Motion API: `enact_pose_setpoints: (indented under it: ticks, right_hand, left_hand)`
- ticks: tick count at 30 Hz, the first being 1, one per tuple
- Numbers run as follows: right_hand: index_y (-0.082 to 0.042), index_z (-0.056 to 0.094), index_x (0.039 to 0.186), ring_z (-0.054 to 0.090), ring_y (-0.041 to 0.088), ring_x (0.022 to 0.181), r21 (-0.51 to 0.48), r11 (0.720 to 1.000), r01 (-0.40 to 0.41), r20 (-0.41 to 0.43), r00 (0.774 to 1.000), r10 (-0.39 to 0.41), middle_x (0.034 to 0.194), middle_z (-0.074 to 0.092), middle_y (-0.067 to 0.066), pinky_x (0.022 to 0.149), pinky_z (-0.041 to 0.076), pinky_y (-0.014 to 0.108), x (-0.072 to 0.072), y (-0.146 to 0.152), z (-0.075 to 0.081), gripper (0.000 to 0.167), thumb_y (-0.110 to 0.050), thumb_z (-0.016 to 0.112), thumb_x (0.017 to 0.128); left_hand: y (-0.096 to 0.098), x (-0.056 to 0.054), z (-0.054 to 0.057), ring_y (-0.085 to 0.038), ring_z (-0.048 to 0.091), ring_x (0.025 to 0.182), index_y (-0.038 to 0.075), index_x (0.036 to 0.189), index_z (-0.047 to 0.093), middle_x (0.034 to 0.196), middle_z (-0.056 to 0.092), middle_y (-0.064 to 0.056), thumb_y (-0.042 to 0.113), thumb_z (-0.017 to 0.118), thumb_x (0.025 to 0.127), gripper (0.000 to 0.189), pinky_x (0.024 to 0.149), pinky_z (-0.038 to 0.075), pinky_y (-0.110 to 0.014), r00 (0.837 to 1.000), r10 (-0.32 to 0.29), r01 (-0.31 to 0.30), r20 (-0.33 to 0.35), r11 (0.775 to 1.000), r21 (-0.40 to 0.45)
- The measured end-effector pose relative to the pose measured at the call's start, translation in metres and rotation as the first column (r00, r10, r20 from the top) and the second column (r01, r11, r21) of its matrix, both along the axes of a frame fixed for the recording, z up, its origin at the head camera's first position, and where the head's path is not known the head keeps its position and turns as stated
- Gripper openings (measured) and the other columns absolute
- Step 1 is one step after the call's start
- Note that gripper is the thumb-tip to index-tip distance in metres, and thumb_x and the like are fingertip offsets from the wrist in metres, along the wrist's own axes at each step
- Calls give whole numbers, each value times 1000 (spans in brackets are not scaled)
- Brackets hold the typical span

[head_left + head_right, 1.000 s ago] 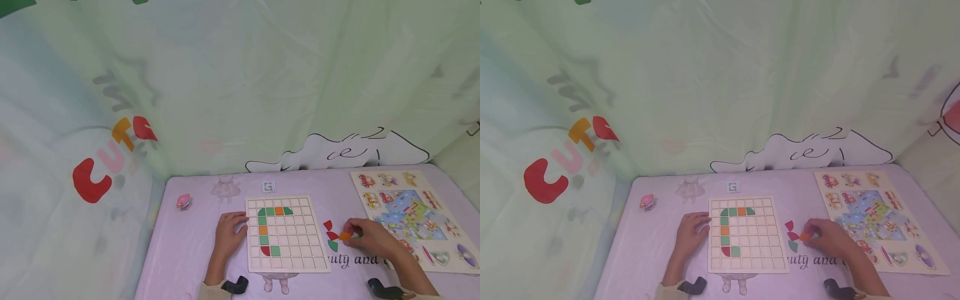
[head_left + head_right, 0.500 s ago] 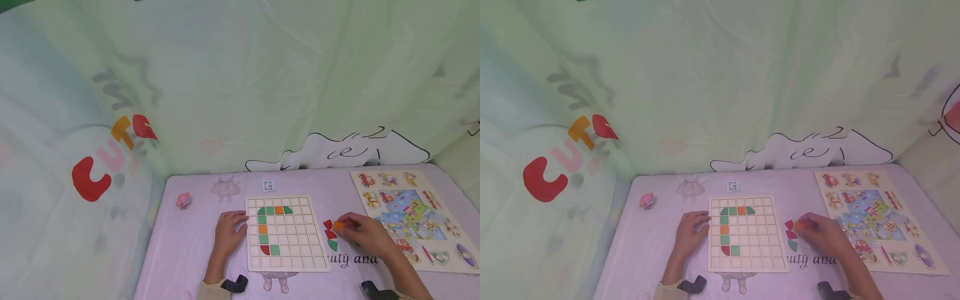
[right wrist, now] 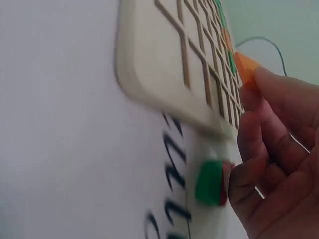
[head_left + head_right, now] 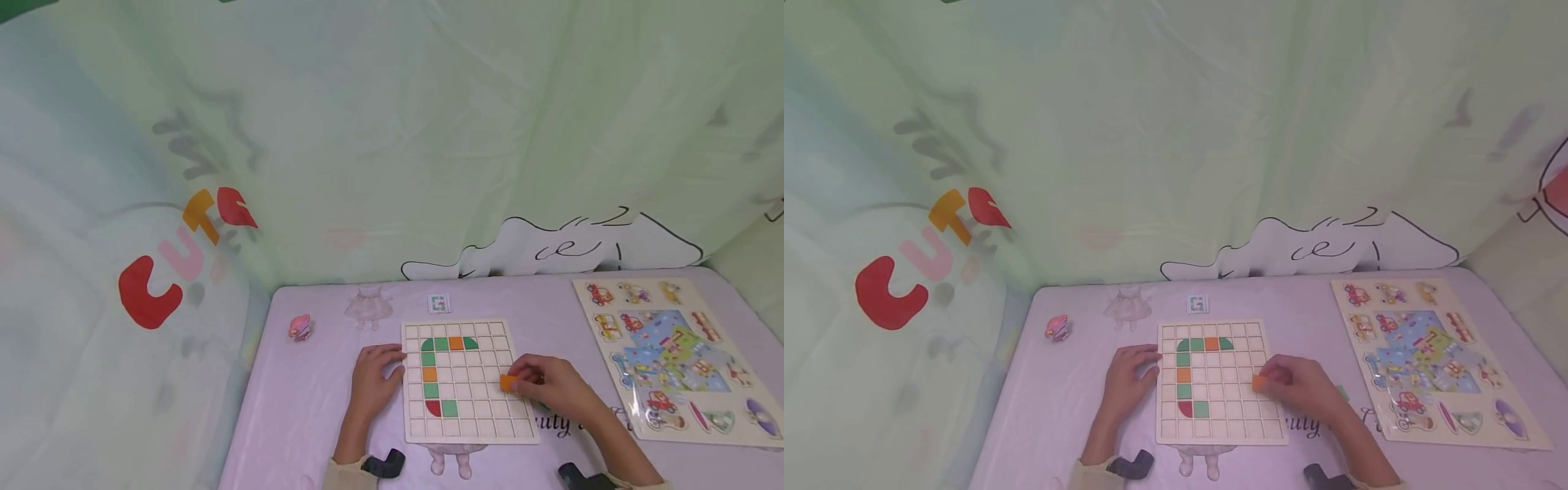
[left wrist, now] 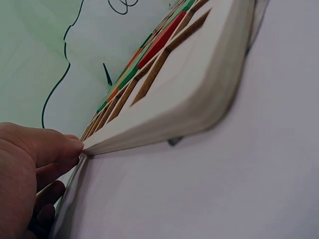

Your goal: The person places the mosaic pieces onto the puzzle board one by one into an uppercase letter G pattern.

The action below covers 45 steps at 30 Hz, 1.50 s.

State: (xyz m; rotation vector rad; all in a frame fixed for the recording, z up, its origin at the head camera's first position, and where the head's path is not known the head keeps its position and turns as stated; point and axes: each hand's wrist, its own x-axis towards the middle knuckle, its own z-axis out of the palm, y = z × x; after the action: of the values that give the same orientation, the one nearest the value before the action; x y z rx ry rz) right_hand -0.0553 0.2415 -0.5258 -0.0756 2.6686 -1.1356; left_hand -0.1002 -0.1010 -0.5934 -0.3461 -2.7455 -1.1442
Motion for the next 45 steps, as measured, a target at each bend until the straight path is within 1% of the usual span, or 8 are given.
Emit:
enact_pose_setpoints:
  ticks: [3, 6, 12, 17, 23, 28, 34, 45]
  right_hand:
    - [-18, 71, 94, 58, 9, 72, -32, 999, -14, 17, 1000, 15, 80, 66, -6, 65, 49, 21, 0, -12, -3, 11, -20, 79, 87]
    - [-19, 70, 90, 59, 9, 71, -61, 997, -50, 19, 999, 51, 78, 66, -6, 65, 50, 21, -2, -20, -7, 10, -21, 79, 86]
    - [-20, 70, 88, 60, 10, 72, -113, 988, -101, 38, 994, 106, 78, 66, -6, 64, 51, 21, -4, -33, -15, 11, -24, 80, 86]
    - [-21, 72, 86, 58, 11, 69, -144, 984, -109, 65, 991, 119, 77, 66, -5, 61, 49, 21, -5, -45, -14, 14, -29, 83, 84]
    - [-18, 74, 86, 56, 12, 66, -199, 972, -124, 73, 987, 141, 76, 66, -2, 58, 46, 20, -6, -56, -12, 13, -26, 84, 83]
    - [-17, 75, 86, 56, 12, 64, -209, 971, -114, 98, 986, 137, 75, 67, -2, 55, 44, 19, -7, -60, -15, 13, -26, 84, 83]
    - [-19, 75, 84, 56, 11, 63, -199, 972, -121, 122, 982, 147, 72, 67, -3, 53, 42, 19, -9, -60, -19, 13, -29, 84, 83]
    - [-17, 73, 83, 54, 10, 60, -199, 968, -155, 119, 976, 180, 67, 62, -1, 52, 42, 19, -9, -59, -18, 11, -23, 82, 83]
  left_hand:
    - [0, 0, 0, -16, 57, 121, 21, 111, 78, 126, 71, 9, 16, 74, 90, 22, 103, 48, -42, 1000, -2, 2, -3, 1000, 2]
    - [0, 0, 0, -17, 58, 120, 20, 111, 78, 126, 72, 8, 16, 74, 90, 22, 102, 48, -42, 1000, -9, 9, -16, 1000, 1]
    - [1, 0, -1, -17, 57, 121, 21, 111, 78, 126, 71, 8, 16, 73, 90, 22, 102, 49, -42, 1000, -10, 9, -16, 1000, -8]
    - [1, 0, 2, -17, 58, 120, 19, 110, 79, 125, 72, 7, 15, 74, 89, 22, 103, 48, -42, 1000, -12, 12, -19, 1000, 0]
    - [1, 1, 6, -19, 60, 119, 17, 109, 79, 124, 73, 5, 14, 74, 88, 22, 102, 48, -41, 999, -26, 27, -40, 1000, 14]
    - [1, 0, 4, -18, 59, 119, 17, 109, 79, 124, 73, 6, 14, 74, 88, 22, 103, 48, -41, 999, -22, 22, -32, 1000, 3]
    - [1, 0, 3, -18, 58, 121, 18, 110, 79, 125, 72, 7, 15, 74, 89, 22, 104, 47, -41, 1000, -16, 16, -23, 1000, 2]
    - [0, -1, 2, -17, 58, 121, 18, 110, 79, 125, 72, 7, 14, 74, 89, 22, 104, 47, -41, 1000, -12, 12, -18, 1000, 2]
